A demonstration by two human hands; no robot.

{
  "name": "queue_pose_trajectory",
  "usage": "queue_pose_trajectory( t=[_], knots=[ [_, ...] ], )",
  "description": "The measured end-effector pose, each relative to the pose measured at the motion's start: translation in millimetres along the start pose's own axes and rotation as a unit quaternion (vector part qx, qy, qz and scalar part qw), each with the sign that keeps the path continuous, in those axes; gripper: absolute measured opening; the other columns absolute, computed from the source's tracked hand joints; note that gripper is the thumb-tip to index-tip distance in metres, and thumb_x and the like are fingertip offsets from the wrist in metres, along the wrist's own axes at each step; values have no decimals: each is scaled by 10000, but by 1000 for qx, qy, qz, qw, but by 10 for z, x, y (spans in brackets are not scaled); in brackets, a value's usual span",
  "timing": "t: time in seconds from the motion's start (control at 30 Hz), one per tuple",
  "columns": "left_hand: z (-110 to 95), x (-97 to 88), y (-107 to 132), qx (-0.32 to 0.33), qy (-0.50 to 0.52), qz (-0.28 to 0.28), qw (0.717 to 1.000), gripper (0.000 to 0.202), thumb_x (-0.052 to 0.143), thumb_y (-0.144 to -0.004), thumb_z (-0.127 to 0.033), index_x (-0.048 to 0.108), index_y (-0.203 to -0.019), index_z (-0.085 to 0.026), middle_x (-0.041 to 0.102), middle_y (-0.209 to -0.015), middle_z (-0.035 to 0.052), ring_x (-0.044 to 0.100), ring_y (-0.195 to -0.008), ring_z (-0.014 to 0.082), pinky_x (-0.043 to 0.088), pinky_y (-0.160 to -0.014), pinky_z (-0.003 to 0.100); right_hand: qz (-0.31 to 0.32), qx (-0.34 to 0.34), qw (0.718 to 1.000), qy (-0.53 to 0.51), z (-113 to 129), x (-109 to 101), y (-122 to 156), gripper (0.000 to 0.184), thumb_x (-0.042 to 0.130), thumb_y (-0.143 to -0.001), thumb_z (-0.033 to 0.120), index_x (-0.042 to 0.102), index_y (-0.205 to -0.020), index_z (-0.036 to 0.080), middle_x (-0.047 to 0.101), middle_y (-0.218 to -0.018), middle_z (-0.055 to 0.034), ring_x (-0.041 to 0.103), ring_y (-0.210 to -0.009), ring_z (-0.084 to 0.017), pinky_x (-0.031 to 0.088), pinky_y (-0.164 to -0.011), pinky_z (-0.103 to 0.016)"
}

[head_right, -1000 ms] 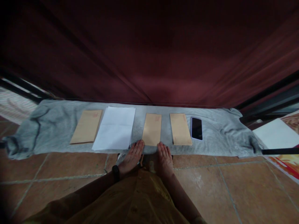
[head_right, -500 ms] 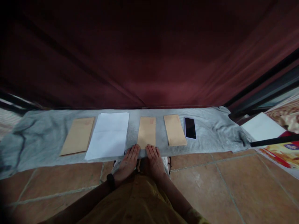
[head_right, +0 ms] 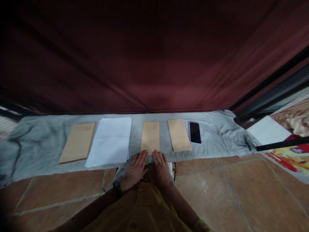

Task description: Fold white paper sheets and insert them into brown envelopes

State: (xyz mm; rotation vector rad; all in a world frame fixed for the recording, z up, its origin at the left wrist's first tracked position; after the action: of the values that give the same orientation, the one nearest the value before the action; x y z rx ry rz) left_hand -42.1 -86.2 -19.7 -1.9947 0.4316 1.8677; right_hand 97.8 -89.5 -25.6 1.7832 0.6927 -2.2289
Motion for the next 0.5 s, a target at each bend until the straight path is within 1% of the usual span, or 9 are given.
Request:
queue_pose_trajectory(
  t=[0.1, 0.2, 0.27, 0.33, 0.4, 0.43, 0.5],
  knots=[
    [136, -10, 88, -35, 0, -14, 999, 724, 454, -949, -308, 206, -1593, -88, 349, -1610, 193, 330, -1497, 287, 311, -1202, 476, 5, 16, 1000, 5, -52, -9, 46, 825, 479, -891, 126, 95, -1621, 116, 329, -1630, -137, 313, -1489, -259, 283, -1216, -482],
    [208, -54, 126, -51, 28, -23, 998, 649, 436, -963, -300, 300, -1561, -89, 432, -1567, 190, 409, -1453, 290, 366, -1165, 466, 9, 22, 1000, 4, -70, -16, 66, 816, 458, -893, 107, 94, -1622, 125, 323, -1635, -126, 313, -1490, -262, 286, -1214, -477],
    [248, -74, 100, -78, 61, -23, 995, 571, 429, -975, -291, 388, -1515, -108, 501, -1520, 175, 479, -1398, 285, 410, -1127, 459, 5, 23, 1000, 3, -69, -21, 66, 810, 453, -896, 106, 95, -1623, 128, 331, -1631, -125, 323, -1484, -267, 291, -1209, -482],
    [292, -82, 30, -121, 105, -26, 987, 516, 434, -974, -267, 444, -1471, -128, 565, -1456, 161, 540, -1329, 275, 440, -1095, 458, 0, 20, 1000, -1, -59, -25, 62, 812, 463, -901, 129, 92, -1623, 121, 332, -1629, -135, 328, -1481, -275, 292, -1207, -490],
    [350, -88, -73, -169, 163, -47, 971, 509, 464, -947, -230, 465, -1447, -135, 614, -1379, 159, 571, -1272, 272, 460, -1070, 464, -4, 22, 1000, 0, -51, -29, 58, 816, 471, -903, 144, 87, -1622, 117, 330, -1628, -143, 332, -1478, -281, 293, -1205, -496],
    [388, -86, -129, -196, 198, -62, 958, 517, 484, -925, -211, 474, -1437, -137, 637, -1332, 157, 586, -1240, 272, 472, -1053, 466, -5, 23, 1000, 2, -48, -31, 56, 816, 468, -904, 140, 84, -1623, 118, 333, -1627, -144, 336, -1476, -281, 295, -1203, -497],
    [486, -49, -231, -256, 280, -85, 921, 532, 531, -873, -188, 503, -1402, -142, 677, -1204, 138, 628, -1134, 266, 507, -990, 457, -5, 25, 1000, 7, -45, -30, 56, 814, 454, -903, 118, 76, -1624, 124, 341, -1624, -142, 345, -1471, -278, 299, -1200, -496]
  ],
)
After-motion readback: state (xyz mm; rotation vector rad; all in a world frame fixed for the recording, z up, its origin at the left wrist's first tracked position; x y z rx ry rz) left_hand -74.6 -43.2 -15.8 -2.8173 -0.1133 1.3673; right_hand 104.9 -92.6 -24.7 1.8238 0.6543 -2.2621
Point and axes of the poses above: each hand's wrist, its own y-axis away from the middle knuckle, its own x-axis out of the palm, z = x × y, the point moved 6 cm from there along -y, towards the middle knuckle
